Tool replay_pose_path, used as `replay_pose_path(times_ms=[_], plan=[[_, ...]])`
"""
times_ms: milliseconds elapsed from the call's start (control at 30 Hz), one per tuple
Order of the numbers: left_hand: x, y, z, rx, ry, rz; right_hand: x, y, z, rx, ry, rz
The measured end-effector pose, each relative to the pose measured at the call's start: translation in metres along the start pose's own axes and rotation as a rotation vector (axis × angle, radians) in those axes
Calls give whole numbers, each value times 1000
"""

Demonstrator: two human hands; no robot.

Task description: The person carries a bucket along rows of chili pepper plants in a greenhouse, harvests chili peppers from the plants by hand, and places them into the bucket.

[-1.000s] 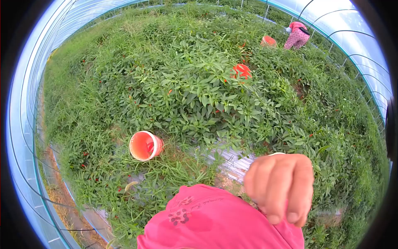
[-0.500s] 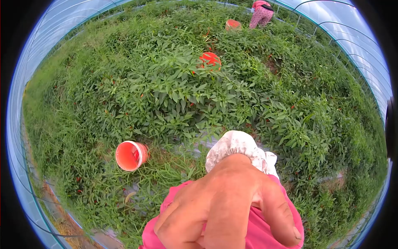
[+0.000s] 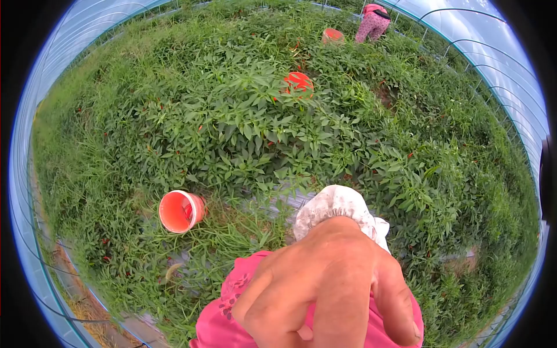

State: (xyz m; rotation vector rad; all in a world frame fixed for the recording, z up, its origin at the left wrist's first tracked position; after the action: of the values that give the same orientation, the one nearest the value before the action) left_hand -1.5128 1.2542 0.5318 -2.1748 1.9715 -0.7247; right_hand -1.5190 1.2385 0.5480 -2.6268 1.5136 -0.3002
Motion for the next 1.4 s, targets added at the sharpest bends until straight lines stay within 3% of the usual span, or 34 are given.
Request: replay_pose_path(times_ms=[200, 367, 400, 500, 533, 600, 667, 800, 933, 967, 1100, 1233, 1300, 1400], plan=[[-9, 14, 11, -49, -66, 64, -14, -1, 3, 141, 33, 73], [-50, 26, -32, -244, 210, -180, -22, -4, 9, 256, 64, 122], [-66, 79, 63, -283, 269, -235, -25, -5, 11, 275, 72, 126], [-91, 174, 189, -405, 459, -417, -36, 6, 19, 318, 97, 122], [-96, 185, 193, -448, 529, -474, -39, 9, 28, 305, 108, 109], [-94, 246, 263, -532, 678, -583, -69, 53, 86, 736, 345, 198], [-86, 298, 316, -609, 830, -690, -98, 70, 140, 1053, 430, 531], [-52, 386, 399, -762, 1134, -885, -141, 71, 254, 1417, 700, 835], [-17, 464, 451, -920, 1404, -1059, -164, 49, 371, 1530, 1066, 903], [-7, 483, 460, -961, 1469, -1099, -166, 44, 404, 1471, 1222, 851], [33, 564, 506, -1122, 1725, -1246, -147, 18, 473, 1566, 1537, 933], [80, 650, 537, -1306, 1978, -1370, -99, 17, 529, 1689, 1750, 878], [110, 727, 617, -1369, 2047, -1386, -73, 14, 538, 1651, 1881, 895], [131, 745, 579, -1382, 2265, -1307, -37, 10, 555, 1692, 1967, 908]])
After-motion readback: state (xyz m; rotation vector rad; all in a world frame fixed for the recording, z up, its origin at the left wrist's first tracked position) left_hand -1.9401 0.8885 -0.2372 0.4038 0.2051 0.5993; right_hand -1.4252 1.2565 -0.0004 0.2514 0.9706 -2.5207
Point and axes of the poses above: each hand's wrist, its own z-axis away from the middle knuckle, its own x-axis out of the palm, y = z × x, the point moved 10 cm from there along -z, towards the middle knuckle, and after that the axes turned 2 degrees about y, right-handed, at the moved point
